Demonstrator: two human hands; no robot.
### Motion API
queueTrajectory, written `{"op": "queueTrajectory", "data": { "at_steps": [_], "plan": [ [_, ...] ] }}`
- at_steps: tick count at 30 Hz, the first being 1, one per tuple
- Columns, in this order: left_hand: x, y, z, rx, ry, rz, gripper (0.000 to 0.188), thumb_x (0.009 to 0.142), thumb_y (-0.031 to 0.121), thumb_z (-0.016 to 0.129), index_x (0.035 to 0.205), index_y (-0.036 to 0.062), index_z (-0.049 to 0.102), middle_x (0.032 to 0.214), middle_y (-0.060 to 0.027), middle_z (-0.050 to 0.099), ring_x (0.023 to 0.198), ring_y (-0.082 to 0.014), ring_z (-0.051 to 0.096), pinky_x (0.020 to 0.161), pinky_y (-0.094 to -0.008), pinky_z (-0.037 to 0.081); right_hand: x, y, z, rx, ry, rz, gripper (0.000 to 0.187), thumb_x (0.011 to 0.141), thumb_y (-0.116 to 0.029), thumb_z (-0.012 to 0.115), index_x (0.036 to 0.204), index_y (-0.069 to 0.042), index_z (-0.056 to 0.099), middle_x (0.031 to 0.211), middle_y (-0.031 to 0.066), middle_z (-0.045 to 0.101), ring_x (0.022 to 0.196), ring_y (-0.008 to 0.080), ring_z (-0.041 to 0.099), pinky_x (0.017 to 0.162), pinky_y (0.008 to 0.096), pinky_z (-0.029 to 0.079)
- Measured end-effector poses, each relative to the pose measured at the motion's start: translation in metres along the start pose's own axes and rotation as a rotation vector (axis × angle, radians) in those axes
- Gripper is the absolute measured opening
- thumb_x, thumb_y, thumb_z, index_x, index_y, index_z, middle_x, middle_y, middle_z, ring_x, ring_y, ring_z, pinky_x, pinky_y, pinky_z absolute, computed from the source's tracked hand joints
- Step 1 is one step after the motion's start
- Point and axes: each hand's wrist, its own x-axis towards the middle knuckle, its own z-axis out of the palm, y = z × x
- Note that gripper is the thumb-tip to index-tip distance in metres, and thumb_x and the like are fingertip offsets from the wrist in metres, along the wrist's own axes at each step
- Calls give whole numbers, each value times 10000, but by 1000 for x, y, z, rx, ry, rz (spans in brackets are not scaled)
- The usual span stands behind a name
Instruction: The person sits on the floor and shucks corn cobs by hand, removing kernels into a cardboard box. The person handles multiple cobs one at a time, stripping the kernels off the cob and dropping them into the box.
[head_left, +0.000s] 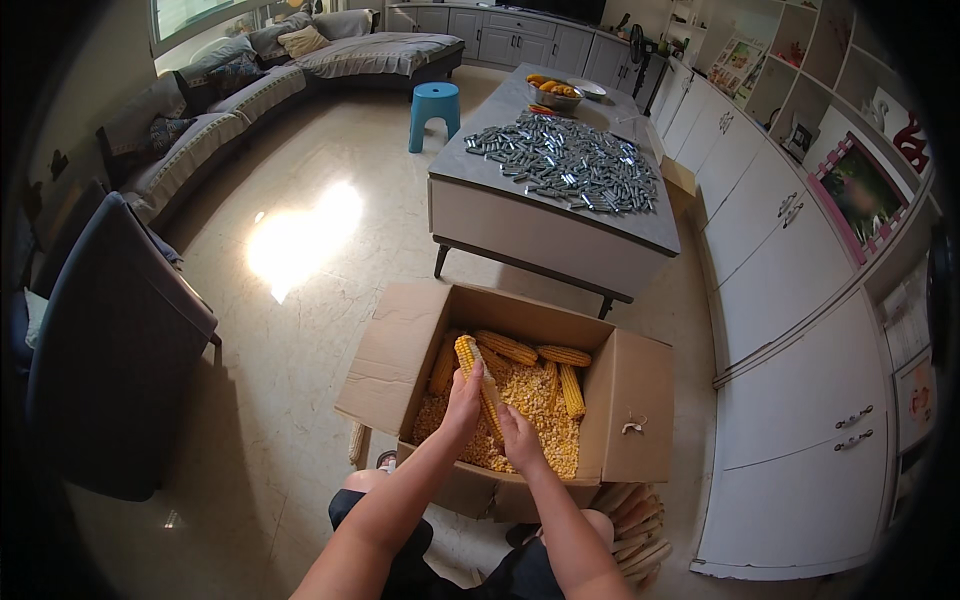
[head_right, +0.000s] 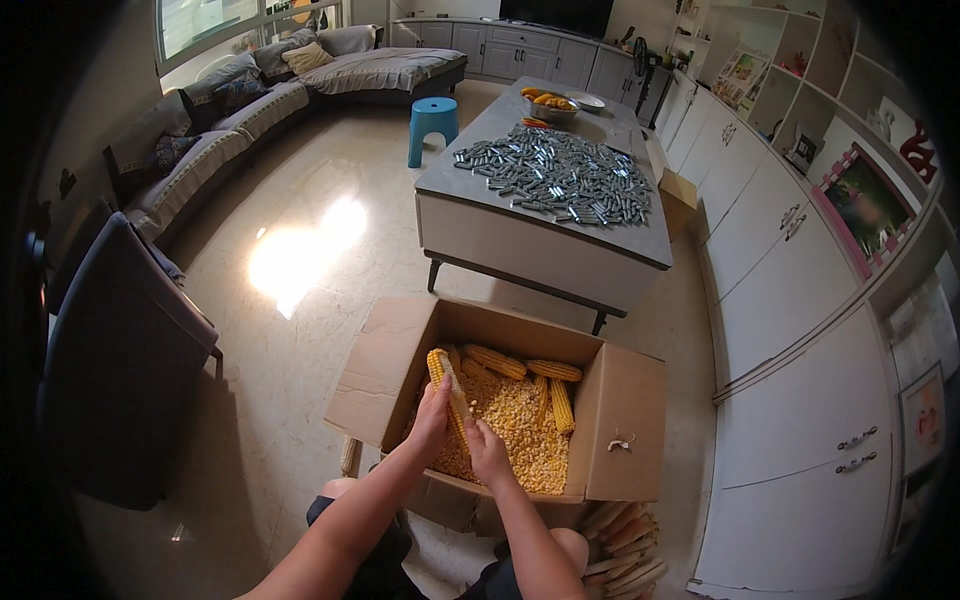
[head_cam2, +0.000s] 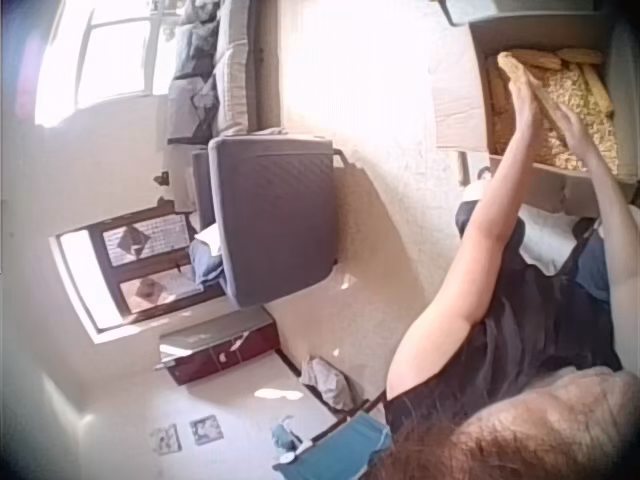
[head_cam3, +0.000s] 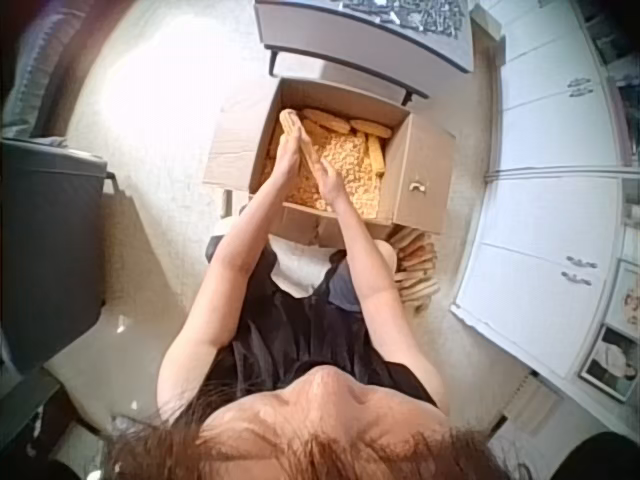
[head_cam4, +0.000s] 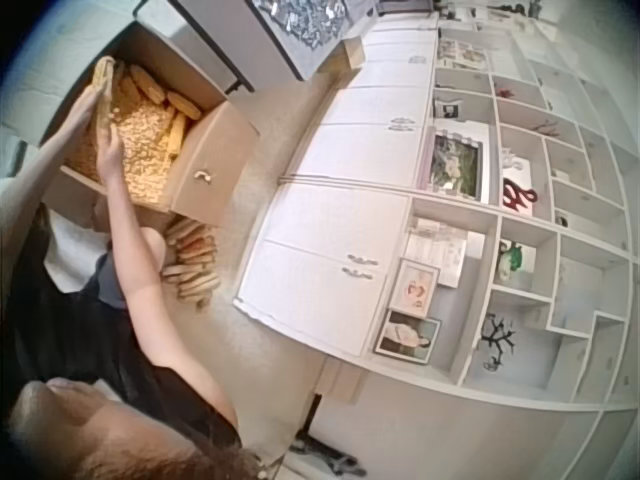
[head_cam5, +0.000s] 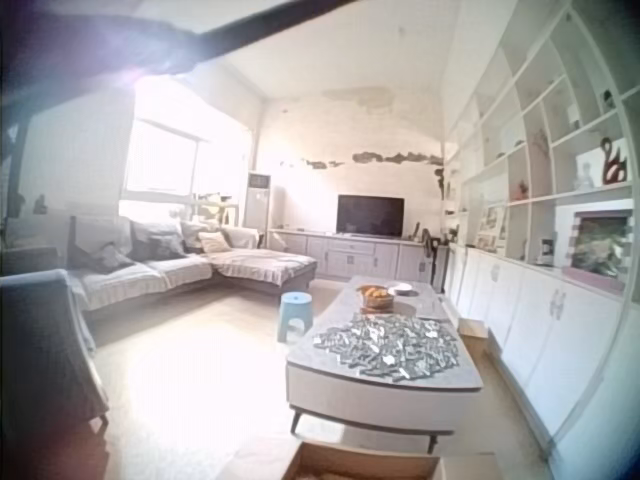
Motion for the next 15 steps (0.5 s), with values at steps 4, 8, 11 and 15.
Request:
{"op": "queueTrajectory", "data": {
  "at_steps": [4,8,11,15],
  "plan": [
    [-2,-2,5,48,9,68,343,912,394,439,1014,69,397,875,-29,444,794,-105,427,714,-260,388,3,10,9,67,173,-58,483,930,-404,357,717,15,469,598,44,436,569,135,391,552,293,364],
    [-8,5,7,80,16,93,338,913,390,438,1014,71,396,880,-29,443,801,-106,425,718,-260,387,3,6,-1,145,86,214,508,931,-422,332,663,-8,454,569,15,410,543,130,368,540,291,351],
    [-9,9,10,48,10,68,341,911,390,443,1022,70,400,886,-30,448,808,-110,430,725,-263,389,12,32,0,306,60,303,510,926,-452,331,689,-27,486,567,14,441,501,119,398,481,274,349],
    [-3,8,1,-107,66,-50,349,905,396,454,1021,71,405,886,-32,463,802,-113,444,713,-270,398,5,5,-3,532,12,314,513,914,-479,343,772,-28,543,570,26,507,422,95,459,372,234,350]
  ]
}}
